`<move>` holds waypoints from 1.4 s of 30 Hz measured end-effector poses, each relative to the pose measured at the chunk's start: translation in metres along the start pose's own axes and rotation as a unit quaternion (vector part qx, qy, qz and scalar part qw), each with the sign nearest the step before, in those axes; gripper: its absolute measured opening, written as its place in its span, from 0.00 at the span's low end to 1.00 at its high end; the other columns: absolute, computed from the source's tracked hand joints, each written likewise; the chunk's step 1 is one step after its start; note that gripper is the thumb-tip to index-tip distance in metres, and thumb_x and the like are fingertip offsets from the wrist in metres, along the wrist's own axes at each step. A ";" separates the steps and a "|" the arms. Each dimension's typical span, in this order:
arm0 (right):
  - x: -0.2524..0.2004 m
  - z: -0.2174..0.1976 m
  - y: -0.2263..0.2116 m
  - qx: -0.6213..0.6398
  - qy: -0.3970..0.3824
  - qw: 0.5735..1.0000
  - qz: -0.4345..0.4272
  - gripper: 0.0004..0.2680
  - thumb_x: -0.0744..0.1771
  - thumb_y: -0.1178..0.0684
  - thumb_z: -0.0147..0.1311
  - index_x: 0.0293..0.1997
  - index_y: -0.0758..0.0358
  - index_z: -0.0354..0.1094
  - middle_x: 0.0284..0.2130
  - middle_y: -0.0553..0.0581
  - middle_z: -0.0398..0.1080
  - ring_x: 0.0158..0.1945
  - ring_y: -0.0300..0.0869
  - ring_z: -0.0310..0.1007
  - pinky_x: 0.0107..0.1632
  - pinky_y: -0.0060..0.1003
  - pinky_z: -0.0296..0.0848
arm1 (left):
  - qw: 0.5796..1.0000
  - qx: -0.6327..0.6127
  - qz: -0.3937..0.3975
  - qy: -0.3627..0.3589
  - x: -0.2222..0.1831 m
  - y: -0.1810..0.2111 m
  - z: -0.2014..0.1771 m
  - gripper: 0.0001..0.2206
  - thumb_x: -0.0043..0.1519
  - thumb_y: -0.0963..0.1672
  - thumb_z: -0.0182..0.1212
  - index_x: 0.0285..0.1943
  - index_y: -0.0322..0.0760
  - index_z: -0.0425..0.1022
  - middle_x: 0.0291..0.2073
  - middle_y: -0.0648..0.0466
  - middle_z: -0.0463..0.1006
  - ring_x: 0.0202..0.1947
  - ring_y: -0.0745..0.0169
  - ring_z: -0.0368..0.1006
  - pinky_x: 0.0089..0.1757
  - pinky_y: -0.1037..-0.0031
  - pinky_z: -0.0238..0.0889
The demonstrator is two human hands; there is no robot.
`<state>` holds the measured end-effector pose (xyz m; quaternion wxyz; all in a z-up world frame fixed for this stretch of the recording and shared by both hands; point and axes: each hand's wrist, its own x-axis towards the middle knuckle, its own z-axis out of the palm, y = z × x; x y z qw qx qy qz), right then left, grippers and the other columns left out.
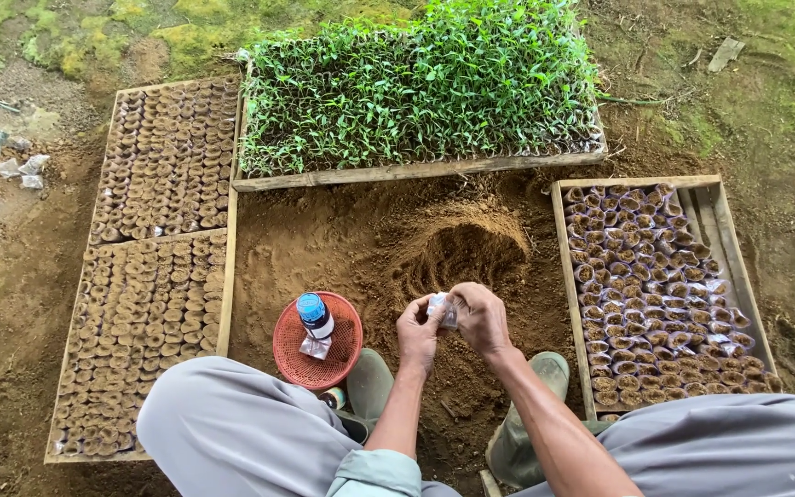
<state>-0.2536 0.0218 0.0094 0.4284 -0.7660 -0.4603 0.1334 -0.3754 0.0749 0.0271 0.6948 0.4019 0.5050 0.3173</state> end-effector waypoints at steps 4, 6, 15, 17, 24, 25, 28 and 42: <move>0.010 -0.014 -0.035 0.111 -0.030 0.984 0.140 0.04 0.68 0.53 0.56 0.34 0.54 0.72 0.27 0.57 0.77 0.32 0.47 0.77 0.36 0.42 0.74 | 1.000 -0.017 0.006 0.011 0.009 -0.010 -0.009 0.14 0.58 0.41 0.73 0.52 0.35 0.79 0.34 0.52 0.79 0.29 0.68 0.75 0.25 0.78 0.77; 0.014 -0.013 -0.027 0.293 -0.051 0.926 0.231 0.05 0.72 0.56 0.44 0.42 0.64 0.63 0.30 0.64 0.77 0.32 0.41 0.77 0.33 0.29 0.78 | 0.999 -0.032 0.004 0.020 0.013 -0.016 -0.016 0.13 0.60 0.41 0.70 0.53 0.34 0.78 0.35 0.50 0.78 0.30 0.66 0.74 0.26 0.75 0.78; 0.015 -0.010 -0.031 0.321 0.021 0.882 0.344 0.03 0.72 0.58 0.44 0.45 0.67 0.60 0.28 0.65 0.77 0.27 0.38 0.75 0.27 0.23 0.76 | 0.922 -0.057 0.025 0.381 0.051 -0.012 -0.079 0.13 0.59 0.39 0.65 0.53 0.37 0.74 0.36 0.44 0.78 0.16 0.61 0.76 0.19 0.78 0.74; 0.015 -0.004 -0.029 0.320 0.017 0.883 0.343 0.03 0.71 0.59 0.46 0.45 0.68 0.61 0.27 0.64 0.76 0.27 0.38 0.75 0.27 0.24 0.77 | 0.903 -0.086 0.021 0.420 0.058 -0.015 -0.102 0.14 0.59 0.39 0.64 0.54 0.34 0.73 0.37 0.41 0.76 0.18 0.59 0.76 0.21 0.78 0.75; 0.010 0.009 -0.015 0.354 -0.012 0.883 0.308 0.04 0.67 0.64 0.55 0.43 0.72 0.67 0.26 0.66 0.76 0.26 0.41 0.77 0.28 0.29 0.79 | 0.826 -0.019 -0.021 0.564 0.060 -0.027 -0.124 0.24 0.56 0.41 0.62 0.61 0.35 0.61 0.52 0.29 0.61 0.47 0.31 0.75 0.36 0.63 0.82; 0.009 0.010 -0.015 0.354 -0.013 0.883 0.308 0.04 0.67 0.64 0.55 0.43 0.72 0.67 0.26 0.66 0.76 0.26 0.41 0.77 0.28 0.29 0.79 | 0.825 -0.019 -0.021 0.564 0.046 -0.015 -0.108 0.24 0.56 0.41 0.62 0.61 0.35 0.61 0.52 0.29 0.61 0.47 0.31 0.75 0.36 0.63 0.82; 0.009 0.010 -0.019 0.380 -0.029 0.875 0.299 0.06 0.66 0.66 0.57 0.45 0.72 0.68 0.27 0.65 0.76 0.27 0.41 0.77 0.28 0.31 0.79 | 0.878 0.119 0.060 0.460 0.019 0.006 -0.065 0.13 0.63 0.47 0.55 0.53 0.38 0.73 0.43 0.39 0.79 0.47 0.41 0.77 0.43 0.58 0.70; -0.001 -0.004 -0.014 0.368 -0.088 0.860 0.342 0.08 0.68 0.52 0.59 0.45 0.67 0.73 0.29 0.62 0.78 0.29 0.39 0.78 0.31 0.30 0.80 | 0.996 -0.072 0.006 0.057 0.009 -0.007 -0.015 0.03 0.64 0.41 0.63 0.37 0.37 0.79 0.22 0.52 0.78 0.23 0.66 0.76 0.29 0.78 0.71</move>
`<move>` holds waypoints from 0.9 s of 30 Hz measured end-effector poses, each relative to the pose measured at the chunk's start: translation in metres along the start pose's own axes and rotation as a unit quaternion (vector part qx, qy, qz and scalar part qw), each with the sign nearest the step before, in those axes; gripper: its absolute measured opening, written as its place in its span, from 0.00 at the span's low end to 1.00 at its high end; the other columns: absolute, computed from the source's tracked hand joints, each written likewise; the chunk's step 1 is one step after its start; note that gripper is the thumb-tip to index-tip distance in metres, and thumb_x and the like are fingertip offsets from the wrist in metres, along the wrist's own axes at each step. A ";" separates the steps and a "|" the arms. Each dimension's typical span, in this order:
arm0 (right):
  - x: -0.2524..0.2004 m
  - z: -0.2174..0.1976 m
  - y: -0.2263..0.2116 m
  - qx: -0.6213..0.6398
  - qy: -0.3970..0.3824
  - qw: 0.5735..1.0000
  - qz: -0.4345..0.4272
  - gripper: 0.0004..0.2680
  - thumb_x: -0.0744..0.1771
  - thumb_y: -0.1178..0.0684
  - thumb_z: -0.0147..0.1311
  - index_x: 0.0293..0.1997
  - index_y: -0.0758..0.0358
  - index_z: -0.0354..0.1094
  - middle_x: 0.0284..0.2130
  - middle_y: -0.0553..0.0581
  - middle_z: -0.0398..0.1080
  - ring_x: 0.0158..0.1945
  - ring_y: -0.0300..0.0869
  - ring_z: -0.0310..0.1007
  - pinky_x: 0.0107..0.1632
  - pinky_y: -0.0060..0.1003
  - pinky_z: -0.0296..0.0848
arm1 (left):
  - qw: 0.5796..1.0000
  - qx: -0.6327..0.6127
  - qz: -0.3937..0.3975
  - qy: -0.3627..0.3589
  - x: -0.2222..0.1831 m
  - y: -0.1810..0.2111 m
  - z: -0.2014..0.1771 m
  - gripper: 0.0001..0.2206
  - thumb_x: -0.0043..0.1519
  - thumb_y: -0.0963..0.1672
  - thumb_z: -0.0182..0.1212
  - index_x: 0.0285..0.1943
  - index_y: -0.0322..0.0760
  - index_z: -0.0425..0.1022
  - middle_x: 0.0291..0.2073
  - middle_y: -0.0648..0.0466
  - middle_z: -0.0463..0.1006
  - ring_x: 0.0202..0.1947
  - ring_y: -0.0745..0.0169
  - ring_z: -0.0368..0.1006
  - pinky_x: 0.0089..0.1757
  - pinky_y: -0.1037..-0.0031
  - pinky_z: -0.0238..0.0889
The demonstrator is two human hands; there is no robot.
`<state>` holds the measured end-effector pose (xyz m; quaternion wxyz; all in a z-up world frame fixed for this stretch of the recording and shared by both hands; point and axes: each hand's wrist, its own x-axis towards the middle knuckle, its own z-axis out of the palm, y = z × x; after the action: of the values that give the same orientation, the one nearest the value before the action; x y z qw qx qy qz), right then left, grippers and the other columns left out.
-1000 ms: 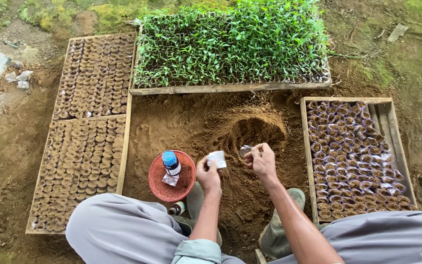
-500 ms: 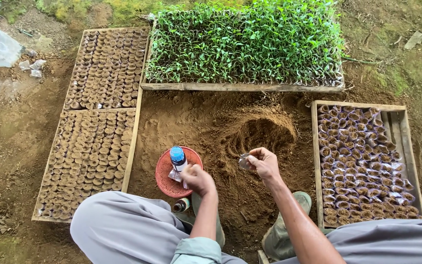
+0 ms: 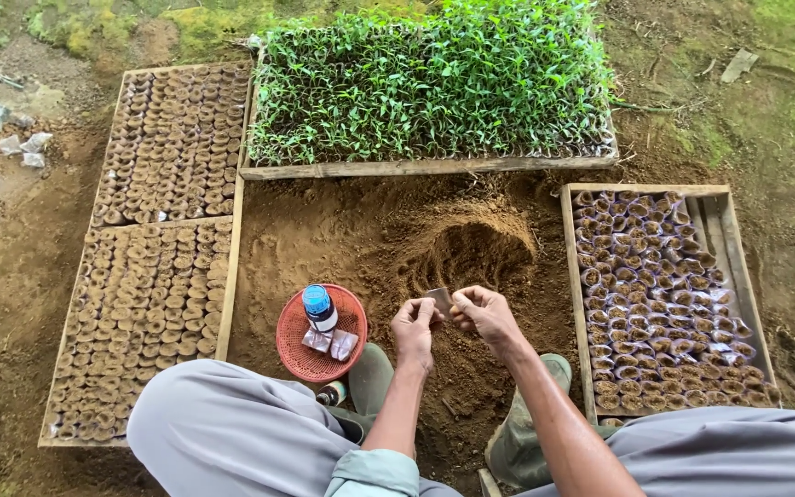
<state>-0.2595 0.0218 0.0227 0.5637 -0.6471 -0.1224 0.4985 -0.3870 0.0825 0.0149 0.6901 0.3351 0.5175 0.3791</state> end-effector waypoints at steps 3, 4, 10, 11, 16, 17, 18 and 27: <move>-0.008 0.003 -0.007 -0.024 -0.023 0.999 0.027 0.08 0.67 0.52 0.61 0.44 0.67 0.75 0.28 0.60 0.78 0.29 0.37 0.76 0.31 0.27 0.77 | 1.000 -0.005 -0.002 0.001 0.001 -0.003 -0.001 0.03 0.63 0.40 0.64 0.37 0.36 0.79 0.22 0.53 0.78 0.23 0.68 0.77 0.29 0.78 0.72; -0.011 0.004 -0.008 -0.024 -0.024 0.999 0.028 0.08 0.67 0.52 0.61 0.44 0.67 0.75 0.28 0.60 0.78 0.29 0.37 0.76 0.31 0.27 0.77 | 1.000 -0.005 -0.003 0.002 0.000 -0.003 0.000 0.03 0.63 0.40 0.64 0.37 0.36 0.79 0.22 0.53 0.78 0.23 0.68 0.77 0.29 0.78 0.72; -0.013 0.010 -0.009 -0.045 -0.014 0.999 -0.021 0.04 0.66 0.58 0.62 0.39 0.68 0.77 0.22 0.58 0.76 0.25 0.34 0.72 0.29 0.26 0.75 | 1.000 0.025 0.003 0.003 -0.001 -0.012 -0.005 0.03 0.63 0.41 0.66 0.37 0.37 0.80 0.22 0.54 0.78 0.23 0.68 0.77 0.28 0.80 0.71; -0.012 0.009 -0.007 -0.056 -0.004 0.998 -0.034 0.05 0.65 0.58 0.63 0.38 0.69 0.78 0.22 0.59 0.76 0.24 0.35 0.71 0.28 0.26 0.74 | 0.999 0.041 0.017 0.020 -0.001 -0.013 -0.006 0.03 0.61 0.41 0.67 0.36 0.37 0.80 0.21 0.53 0.78 0.22 0.67 0.76 0.27 0.79 0.71; -0.017 0.008 -0.014 -0.113 0.022 0.990 -0.076 0.03 0.65 0.57 0.65 0.33 0.65 0.79 0.19 0.58 0.77 0.23 0.33 0.68 0.26 0.25 0.68 | 0.983 0.140 0.074 0.091 0.006 -0.020 -0.019 0.08 0.61 0.44 0.68 0.29 0.39 0.76 0.14 0.54 0.75 0.16 0.68 0.72 0.22 0.79 0.64; -0.017 0.008 -0.013 -0.132 0.031 0.987 -0.090 0.04 0.64 0.56 0.67 0.31 0.64 0.79 0.17 0.56 0.75 0.22 0.32 0.66 0.26 0.25 0.66 | 0.981 0.160 0.076 0.075 0.001 -0.013 -0.015 0.09 0.61 0.45 0.68 0.29 0.40 0.77 0.14 0.55 0.75 0.16 0.69 0.71 0.23 0.80 0.63; -0.016 0.009 -0.012 -0.151 0.040 0.982 -0.103 0.04 0.63 0.55 0.69 0.29 0.63 0.79 0.15 0.54 0.73 0.21 0.31 0.64 0.25 0.24 0.64 | 0.979 0.181 0.078 0.060 -0.004 -0.005 -0.012 0.09 0.61 0.45 0.68 0.28 0.42 0.77 0.13 0.55 0.75 0.16 0.70 0.70 0.24 0.81 0.63; -0.027 0.017 -0.025 -0.109 0.001 0.987 -0.115 0.06 0.64 0.55 0.67 0.29 0.66 0.77 0.19 0.57 0.77 0.24 0.35 0.70 0.30 0.28 0.69 | 0.992 -0.052 -0.111 -0.016 -0.013 -0.001 0.007 0.05 0.60 0.42 0.68 0.39 0.35 0.77 0.25 0.48 0.81 0.23 0.64 0.78 0.31 0.76 0.74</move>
<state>-0.2752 0.0207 0.0601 0.5434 -0.6866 -0.2495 0.4136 -0.3822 0.0700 0.0220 0.7528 0.2453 0.5198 0.3207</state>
